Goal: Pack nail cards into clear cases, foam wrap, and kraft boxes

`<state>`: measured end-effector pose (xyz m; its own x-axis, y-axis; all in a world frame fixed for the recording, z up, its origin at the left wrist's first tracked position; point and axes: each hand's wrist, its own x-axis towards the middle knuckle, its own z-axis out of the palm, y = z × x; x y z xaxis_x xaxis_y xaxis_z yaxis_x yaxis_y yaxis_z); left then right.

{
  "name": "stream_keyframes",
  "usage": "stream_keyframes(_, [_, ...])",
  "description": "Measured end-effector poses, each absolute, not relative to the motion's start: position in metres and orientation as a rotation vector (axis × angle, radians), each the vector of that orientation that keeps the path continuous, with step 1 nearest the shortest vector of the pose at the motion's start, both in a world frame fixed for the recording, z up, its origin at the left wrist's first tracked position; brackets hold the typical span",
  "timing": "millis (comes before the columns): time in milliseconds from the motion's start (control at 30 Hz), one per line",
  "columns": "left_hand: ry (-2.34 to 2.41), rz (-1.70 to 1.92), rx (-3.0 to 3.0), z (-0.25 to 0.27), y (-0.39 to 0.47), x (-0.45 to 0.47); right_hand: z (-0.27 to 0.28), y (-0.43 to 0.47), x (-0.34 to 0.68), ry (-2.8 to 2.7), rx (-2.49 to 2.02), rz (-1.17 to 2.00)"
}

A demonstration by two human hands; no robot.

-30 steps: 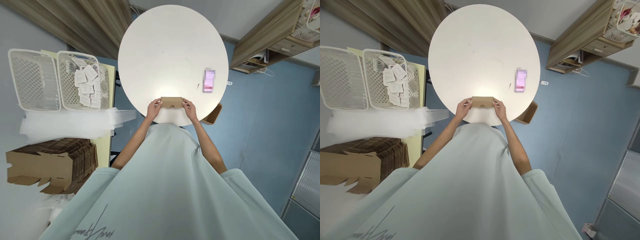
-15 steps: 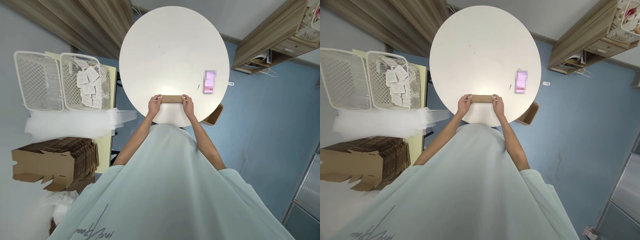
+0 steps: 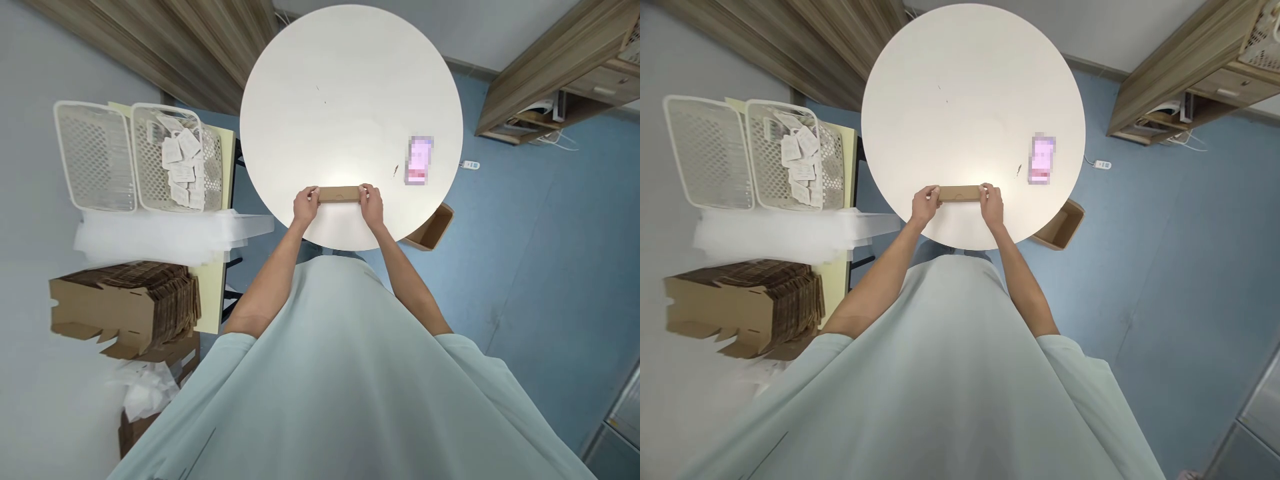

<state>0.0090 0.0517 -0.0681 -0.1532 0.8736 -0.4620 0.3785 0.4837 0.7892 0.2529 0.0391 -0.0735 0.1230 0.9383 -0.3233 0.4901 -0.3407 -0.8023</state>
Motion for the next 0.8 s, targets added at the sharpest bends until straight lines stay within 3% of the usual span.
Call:
stream_keyframes(400, [1.517, 0.579, 0.895, -0.027, -0.057, 0.023, -0.04, -0.075, 0.289, -1.233, -1.883, 1.111])
stream_keyframes(800, [1.542, 0.673, 0.742, -0.045, -0.149, 0.07, -0.06, -0.139, 0.338, -1.298, -1.792, 1.264])
